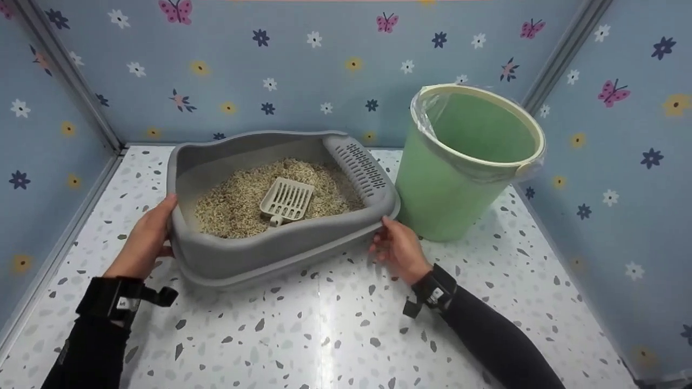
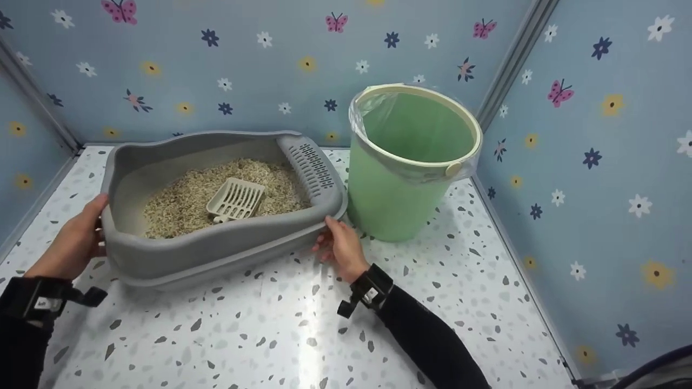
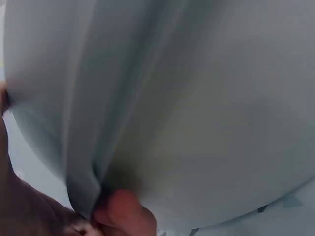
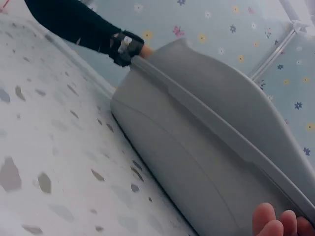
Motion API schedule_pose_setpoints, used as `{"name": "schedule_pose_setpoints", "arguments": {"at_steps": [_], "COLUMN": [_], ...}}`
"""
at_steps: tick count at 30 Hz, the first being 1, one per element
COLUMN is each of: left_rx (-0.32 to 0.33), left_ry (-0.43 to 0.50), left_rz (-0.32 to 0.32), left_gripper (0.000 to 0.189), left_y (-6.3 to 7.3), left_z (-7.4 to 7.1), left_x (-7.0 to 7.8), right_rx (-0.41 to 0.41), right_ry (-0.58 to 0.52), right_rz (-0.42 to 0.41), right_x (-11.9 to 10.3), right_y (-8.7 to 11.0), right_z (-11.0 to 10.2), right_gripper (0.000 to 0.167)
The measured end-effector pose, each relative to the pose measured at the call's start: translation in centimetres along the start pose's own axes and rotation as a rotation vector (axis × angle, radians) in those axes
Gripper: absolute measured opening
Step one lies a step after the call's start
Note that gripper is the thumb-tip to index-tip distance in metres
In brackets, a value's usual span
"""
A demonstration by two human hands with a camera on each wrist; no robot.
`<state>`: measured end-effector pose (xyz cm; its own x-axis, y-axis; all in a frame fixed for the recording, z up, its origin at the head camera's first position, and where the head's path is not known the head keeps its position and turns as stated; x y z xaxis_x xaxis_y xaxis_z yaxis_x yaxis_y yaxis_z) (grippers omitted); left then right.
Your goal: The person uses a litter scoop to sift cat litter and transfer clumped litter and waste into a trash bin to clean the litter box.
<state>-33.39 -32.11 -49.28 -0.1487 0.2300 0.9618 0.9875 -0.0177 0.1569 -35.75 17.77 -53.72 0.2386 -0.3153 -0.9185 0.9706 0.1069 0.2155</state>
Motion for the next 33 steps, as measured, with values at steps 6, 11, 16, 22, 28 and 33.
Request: {"name": "schedule_pose_setpoints", "arguments": {"at_steps": [6,11,16,22,28,33], "left_rx": [-0.041,-0.002,0.059,0.129,0.108,0.096], "left_ry": [-0.056,-0.076,-0.144,-0.090,-0.055,-0.089], "left_rz": [-0.047,0.033,0.054,-0.010,-0.107,-0.167], "left_gripper": [0.092,0.084,0.093,0.107,0.112,0.122], "left_y": [5.2,6.5,4.5,0.8,1.2,3.5], "left_z": [3.2,5.1,3.5,-0.4,0.6,4.8], "left_x": [0.9,1.7,0.9,0.0,0.3,0.2], "right_rx": [0.116,0.105,0.064,-0.095,-0.075,0.048], "right_ry": [-0.004,-0.047,-0.048,0.103,0.183,0.139], "right_rz": [-0.054,-0.041,-0.036,-0.006,-0.019,-0.087], "right_x": [-1.7,-1.7,-0.6,1.2,0.4,-1.3], "right_y": [-2.0,-1.8,0.3,3.9,1.9,-1.8], "right_z": [-1.7,-1.6,-1.1,0.4,-0.3,-1.8], "right_gripper": [0.034,0.027,0.026,0.028,0.039,0.041]}}
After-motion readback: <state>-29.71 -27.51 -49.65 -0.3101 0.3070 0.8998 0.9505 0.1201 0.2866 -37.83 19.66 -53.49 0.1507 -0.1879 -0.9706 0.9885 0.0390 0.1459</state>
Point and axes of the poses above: each hand's wrist, its own y-axis away from the middle knuckle, its own z-axis out of the palm, x = y × z, the point moved 6 cm from there along -y, towards the middle knuckle
